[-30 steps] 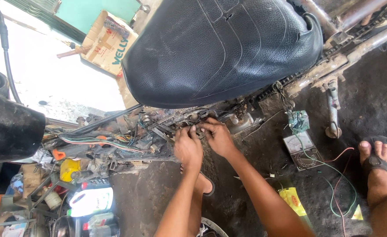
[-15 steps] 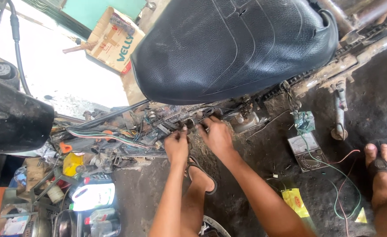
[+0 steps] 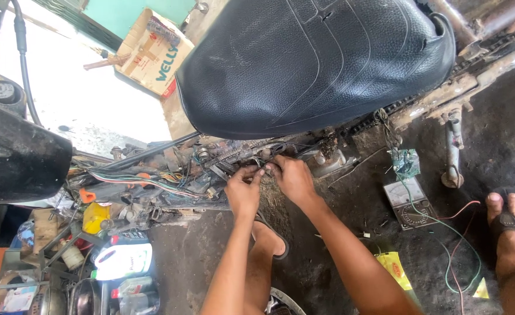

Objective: Repairing and testing the electrical wiring of a motorcycle using scissors and a multimeter.

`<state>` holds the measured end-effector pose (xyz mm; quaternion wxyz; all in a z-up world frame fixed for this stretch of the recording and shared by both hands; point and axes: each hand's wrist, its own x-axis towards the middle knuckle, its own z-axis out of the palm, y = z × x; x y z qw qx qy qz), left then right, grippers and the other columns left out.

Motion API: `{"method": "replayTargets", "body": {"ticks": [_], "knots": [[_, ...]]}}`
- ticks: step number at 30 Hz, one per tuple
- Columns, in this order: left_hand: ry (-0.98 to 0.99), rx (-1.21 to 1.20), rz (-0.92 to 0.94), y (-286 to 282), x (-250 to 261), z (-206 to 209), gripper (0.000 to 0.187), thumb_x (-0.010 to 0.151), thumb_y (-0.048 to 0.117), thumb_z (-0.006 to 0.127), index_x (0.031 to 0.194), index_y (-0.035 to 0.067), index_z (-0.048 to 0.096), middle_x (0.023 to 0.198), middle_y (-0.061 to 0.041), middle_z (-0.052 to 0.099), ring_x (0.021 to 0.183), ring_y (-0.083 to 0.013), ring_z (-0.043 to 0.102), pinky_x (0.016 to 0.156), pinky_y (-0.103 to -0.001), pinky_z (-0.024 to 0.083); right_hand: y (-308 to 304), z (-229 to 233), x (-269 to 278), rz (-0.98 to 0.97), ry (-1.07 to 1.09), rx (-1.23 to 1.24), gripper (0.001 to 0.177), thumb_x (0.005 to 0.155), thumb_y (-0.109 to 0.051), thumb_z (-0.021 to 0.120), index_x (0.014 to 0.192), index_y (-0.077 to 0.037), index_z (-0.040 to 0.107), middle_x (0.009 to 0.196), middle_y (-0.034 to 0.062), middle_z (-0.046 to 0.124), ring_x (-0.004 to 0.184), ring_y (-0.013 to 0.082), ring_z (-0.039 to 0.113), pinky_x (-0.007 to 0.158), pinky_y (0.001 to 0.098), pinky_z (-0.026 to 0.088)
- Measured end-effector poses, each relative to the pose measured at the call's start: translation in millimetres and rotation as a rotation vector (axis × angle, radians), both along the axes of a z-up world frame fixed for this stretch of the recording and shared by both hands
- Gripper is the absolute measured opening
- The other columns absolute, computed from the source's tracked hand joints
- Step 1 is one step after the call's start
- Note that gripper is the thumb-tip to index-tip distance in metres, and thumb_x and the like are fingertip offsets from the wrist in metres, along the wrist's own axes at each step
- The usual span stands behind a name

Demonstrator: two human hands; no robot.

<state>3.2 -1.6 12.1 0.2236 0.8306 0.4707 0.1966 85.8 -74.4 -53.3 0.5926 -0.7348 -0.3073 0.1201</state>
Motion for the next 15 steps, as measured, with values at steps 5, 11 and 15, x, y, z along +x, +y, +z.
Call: {"method": "replayTargets", "body": {"ticks": [5, 11, 15], "knots": [[0.143, 0.009, 0.006, 5, -1, -2, 0.014, 0.078, 0.03, 0.062, 0.086, 0.02, 0.068, 0.082, -0.002, 0.068, 0.082, -0.0265, 0.064, 0.072, -0.04, 0.049, -16, 17, -4, 0.018, 0.068, 0.047, 0.012, 0.082, -0.014, 0.056, 0.082, -0.005, 0.064, 0.07, 0.0159, 0.065, 0.072, 0.0377, 0.062, 0.061, 0.0456, 0.048], [0.215, 0.02, -0.069, 25, 2, -20, 0.021, 0.084, 0.029, 0.052, 0.093, 0.015, 0.065, 0.085, -0.009, 0.067, 0.088, -0.031, 0.062, 0.076, -0.043, 0.048, 1, 1, -3, -0.018, -0.012, -0.056, 0.013, 0.081, -0.021, 0.056, 0.08, -0.01, 0.062, 0.072, 0.0119, 0.065, 0.073, 0.0338, 0.063, 0.062, 0.0453, 0.048], [0.124, -0.092, -0.092, 24, 0, -11, 0.021, 0.086, 0.024, 0.052, 0.091, 0.01, 0.066, 0.075, -0.011, 0.067, 0.074, -0.0283, 0.064, 0.061, -0.039, 0.049, 10, -11, -5, -0.048, -0.049, -0.112, 0.013, 0.081, -0.023, 0.055, 0.08, -0.011, 0.061, 0.072, 0.0125, 0.064, 0.073, 0.035, 0.062, 0.063, 0.0473, 0.048]]}}
